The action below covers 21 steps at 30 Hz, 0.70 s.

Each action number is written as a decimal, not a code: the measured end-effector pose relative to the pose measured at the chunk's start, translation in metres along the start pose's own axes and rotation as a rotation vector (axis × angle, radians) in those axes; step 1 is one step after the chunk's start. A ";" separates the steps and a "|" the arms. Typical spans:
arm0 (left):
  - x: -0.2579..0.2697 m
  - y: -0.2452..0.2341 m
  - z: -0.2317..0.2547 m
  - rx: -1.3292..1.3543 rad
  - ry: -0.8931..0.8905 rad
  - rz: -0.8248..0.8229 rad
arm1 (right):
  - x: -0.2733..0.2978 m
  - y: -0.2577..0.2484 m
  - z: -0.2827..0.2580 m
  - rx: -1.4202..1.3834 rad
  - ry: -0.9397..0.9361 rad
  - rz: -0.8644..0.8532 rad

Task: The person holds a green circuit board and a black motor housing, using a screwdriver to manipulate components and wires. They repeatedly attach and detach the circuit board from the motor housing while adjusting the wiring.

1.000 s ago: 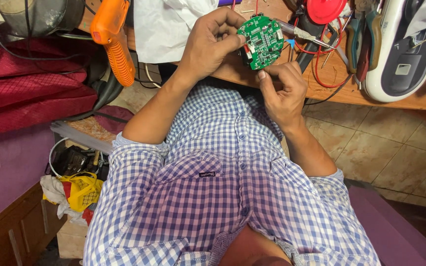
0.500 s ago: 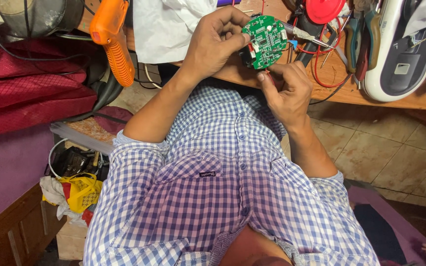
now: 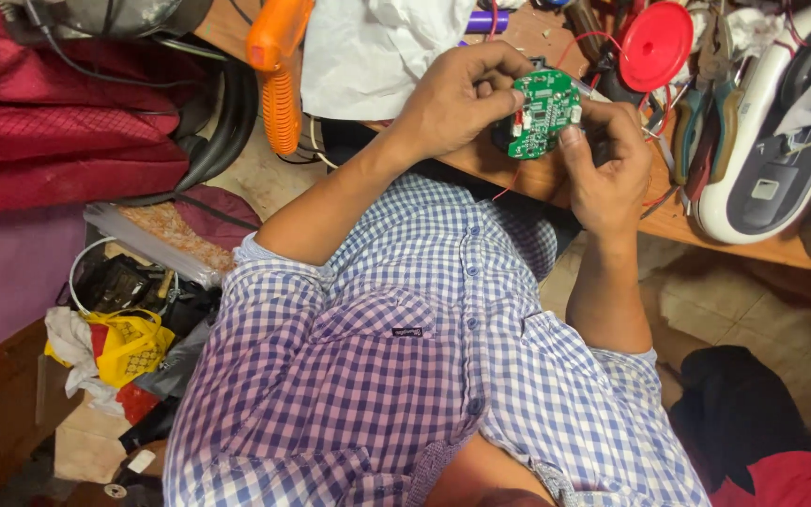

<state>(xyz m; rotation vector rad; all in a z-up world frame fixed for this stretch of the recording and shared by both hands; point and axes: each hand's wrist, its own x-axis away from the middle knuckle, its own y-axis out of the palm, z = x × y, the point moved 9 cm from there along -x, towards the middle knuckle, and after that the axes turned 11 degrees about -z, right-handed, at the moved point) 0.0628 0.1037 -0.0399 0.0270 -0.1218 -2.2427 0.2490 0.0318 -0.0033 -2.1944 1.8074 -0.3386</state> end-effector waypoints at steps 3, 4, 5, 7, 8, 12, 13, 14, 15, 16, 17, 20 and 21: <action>-0.002 0.003 -0.002 -0.012 0.015 -0.016 | -0.004 0.000 0.011 -0.156 0.079 -0.057; -0.002 0.006 -0.003 -0.012 0.017 -0.033 | -0.004 0.001 0.018 -0.267 0.135 -0.066; -0.003 0.005 -0.002 -0.014 0.021 -0.028 | -0.006 -0.001 0.020 -0.265 0.131 -0.071; -0.004 0.009 -0.004 0.027 -0.012 -0.046 | -0.006 0.001 0.031 -0.389 0.204 -0.101; -0.003 0.010 -0.007 0.031 -0.014 -0.046 | -0.005 0.001 0.031 -0.388 0.208 -0.101; -0.005 0.009 -0.012 0.031 -0.007 -0.038 | -0.008 0.004 0.028 -0.470 0.233 -0.132; -0.005 0.007 -0.012 0.016 0.000 -0.027 | -0.009 0.006 0.026 -0.506 0.238 -0.139; -0.004 0.008 -0.013 0.018 -0.003 -0.030 | -0.009 0.006 0.027 -0.507 0.241 -0.137; -0.004 0.007 -0.013 0.012 -0.001 -0.019 | -0.010 0.007 0.027 -0.538 0.228 -0.139; -0.004 0.006 -0.013 0.006 0.002 -0.009 | -0.010 0.008 0.027 -0.570 0.215 -0.140; -0.002 0.007 -0.007 0.008 -0.001 -0.013 | -0.010 0.008 0.028 -0.571 0.217 -0.136; 0.010 -0.005 0.016 -0.057 0.075 0.099 | -0.010 0.007 0.031 -0.725 0.198 -0.091; 0.016 -0.011 0.028 -0.204 0.162 0.163 | -0.010 0.006 0.032 -0.783 0.186 -0.065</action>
